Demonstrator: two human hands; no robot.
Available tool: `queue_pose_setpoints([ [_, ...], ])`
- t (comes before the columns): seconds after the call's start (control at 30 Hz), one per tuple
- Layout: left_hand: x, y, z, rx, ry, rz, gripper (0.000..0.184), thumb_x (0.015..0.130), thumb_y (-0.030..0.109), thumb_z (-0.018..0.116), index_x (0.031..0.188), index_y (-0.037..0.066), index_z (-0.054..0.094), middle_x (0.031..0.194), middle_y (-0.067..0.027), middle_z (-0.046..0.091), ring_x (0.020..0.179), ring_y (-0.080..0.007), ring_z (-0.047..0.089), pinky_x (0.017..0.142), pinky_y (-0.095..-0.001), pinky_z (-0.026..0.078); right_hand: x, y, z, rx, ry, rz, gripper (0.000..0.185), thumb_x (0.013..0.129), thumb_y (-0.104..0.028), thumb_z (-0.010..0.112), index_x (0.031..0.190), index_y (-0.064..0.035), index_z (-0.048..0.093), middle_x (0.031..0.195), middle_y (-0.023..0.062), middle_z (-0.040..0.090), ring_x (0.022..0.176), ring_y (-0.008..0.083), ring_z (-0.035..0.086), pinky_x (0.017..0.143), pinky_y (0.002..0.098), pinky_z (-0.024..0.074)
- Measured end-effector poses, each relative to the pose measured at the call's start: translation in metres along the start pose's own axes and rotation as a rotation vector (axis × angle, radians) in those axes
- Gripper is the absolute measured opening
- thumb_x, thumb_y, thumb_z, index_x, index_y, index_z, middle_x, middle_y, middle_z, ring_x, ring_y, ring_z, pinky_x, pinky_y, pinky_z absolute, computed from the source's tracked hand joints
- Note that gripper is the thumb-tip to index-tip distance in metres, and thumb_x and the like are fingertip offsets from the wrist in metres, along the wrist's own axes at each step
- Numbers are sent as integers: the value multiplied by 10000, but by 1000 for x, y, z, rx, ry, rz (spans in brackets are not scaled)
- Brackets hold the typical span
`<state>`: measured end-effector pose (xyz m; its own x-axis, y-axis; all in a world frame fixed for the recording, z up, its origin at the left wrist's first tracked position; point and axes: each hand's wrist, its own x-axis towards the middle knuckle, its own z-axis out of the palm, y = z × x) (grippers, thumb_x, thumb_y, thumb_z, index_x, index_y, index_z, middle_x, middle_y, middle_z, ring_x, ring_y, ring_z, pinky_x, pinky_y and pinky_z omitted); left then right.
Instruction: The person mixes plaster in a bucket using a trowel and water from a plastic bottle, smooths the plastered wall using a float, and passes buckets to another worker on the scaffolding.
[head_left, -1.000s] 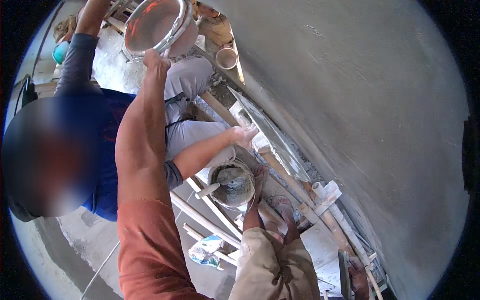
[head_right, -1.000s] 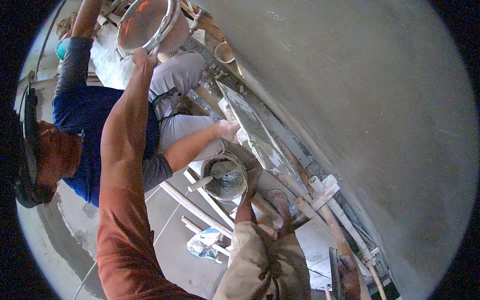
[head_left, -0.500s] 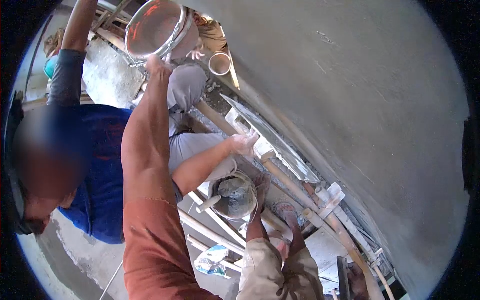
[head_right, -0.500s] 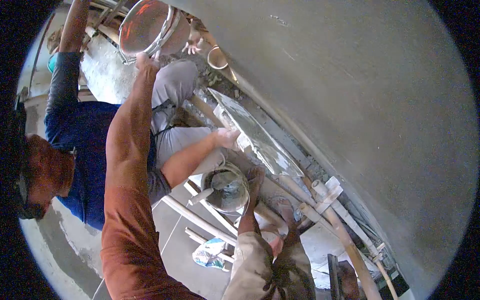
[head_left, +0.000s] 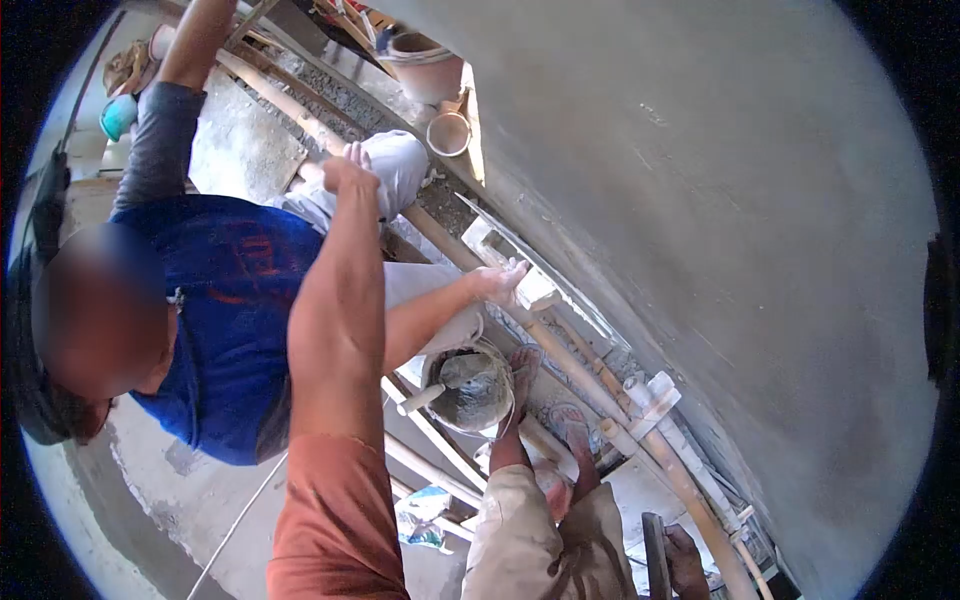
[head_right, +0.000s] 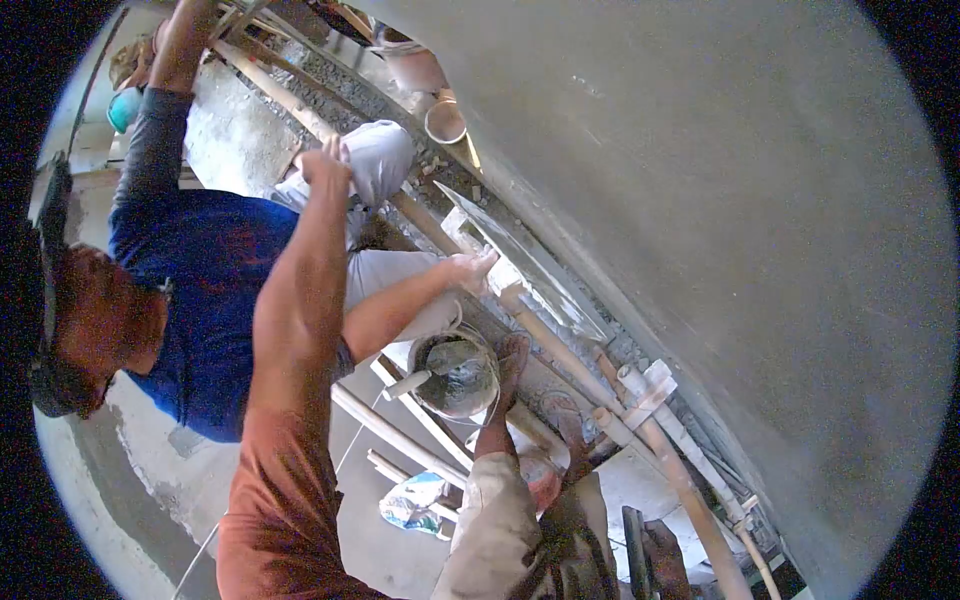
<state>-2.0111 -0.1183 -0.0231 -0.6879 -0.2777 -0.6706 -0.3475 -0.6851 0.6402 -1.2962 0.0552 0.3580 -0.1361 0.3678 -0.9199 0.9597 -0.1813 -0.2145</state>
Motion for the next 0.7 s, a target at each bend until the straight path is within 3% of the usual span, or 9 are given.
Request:
queue_pose_setpoints([
  [0.17,-72,-16,-8,-46,172,10,413,1010,303,333,1282,32,482,1131,-170,651,987,-320,671,848,-373,557,-3,14,-17,161,-90,144,195,979,-212,537,999,-41,629,866,29,594,822,106,555,712,259,442],
  [0.2,-108,-9,-4,-82,143,57,361,1005,252,366,1255,27,497,1060,-169,659,901,-299,676,778,-344,559,-12,-12,-23,-85,-63,72,185,979,-186,533,1056,-46,626,889,25,607,831,100,571,711,247,448],
  [0.3,-217,14,-1,8,60,189,257,994,150,447,1189,6,531,918,-138,666,712,-222,658,604,-287,528,-10,17,-60,35,-83,144,209,968,-201,555,1106,-58,618,897,16,629,813,117,570,722,267,455],
  [0.33,-251,21,-7,84,-27,248,239,1007,171,437,1150,17,550,909,-124,663,726,-202,646,627,-284,527,-2,47,-83,3,-141,-24,253,950,-164,559,1157,-28,614,1003,44,646,934,142,590,812,258,454],
  [0.37,-284,26,-19,163,-107,310,235,1019,191,427,1111,28,569,899,-109,661,740,-182,634,651,-281,527,-6,52,-96,129,-108,110,312,934,-143,562,1203,9,598,1083,74,648,1031,158,586,901,262,436],
  [0.43,-329,26,-51,290,-88,335,230,1020,175,447,1081,19,606,871,-71,648,733,-144,616,636,-283,515,-37,28,-109,55,-2,50,364,930,-151,564,1247,28,579,1128,97,648,1060,166,588,932,276,432],
  [0.47,-360,27,-69,407,-67,387,234,1017,178,460,1059,17,624,864,-54,644,738,-132,612,629,-280,512,-36,66,-123,57,92,105,388,961,-227,560,1264,15,575,1069,92,665,975,213,609,842,356,466],
  [0.57,-452,40,-108,623,-76,503,253,1015,192,476,979,8,646,822,-44,648,708,-116,608,614,-266,507,-54,107,-143,-32,117,125,389,961,-225,556,1265,16,575,1074,93,664,983,210,607,851,350,463],
  [0.7,-506,19,-198,680,-10,238,243,1020,181,455,1072,-7,601,760,-61,647,657,-124,611,581,-264,482,-59,143,-144,-124,70,129,390,960,-223,550,1266,18,574,1080,93,662,992,207,604,863,343,460],
])
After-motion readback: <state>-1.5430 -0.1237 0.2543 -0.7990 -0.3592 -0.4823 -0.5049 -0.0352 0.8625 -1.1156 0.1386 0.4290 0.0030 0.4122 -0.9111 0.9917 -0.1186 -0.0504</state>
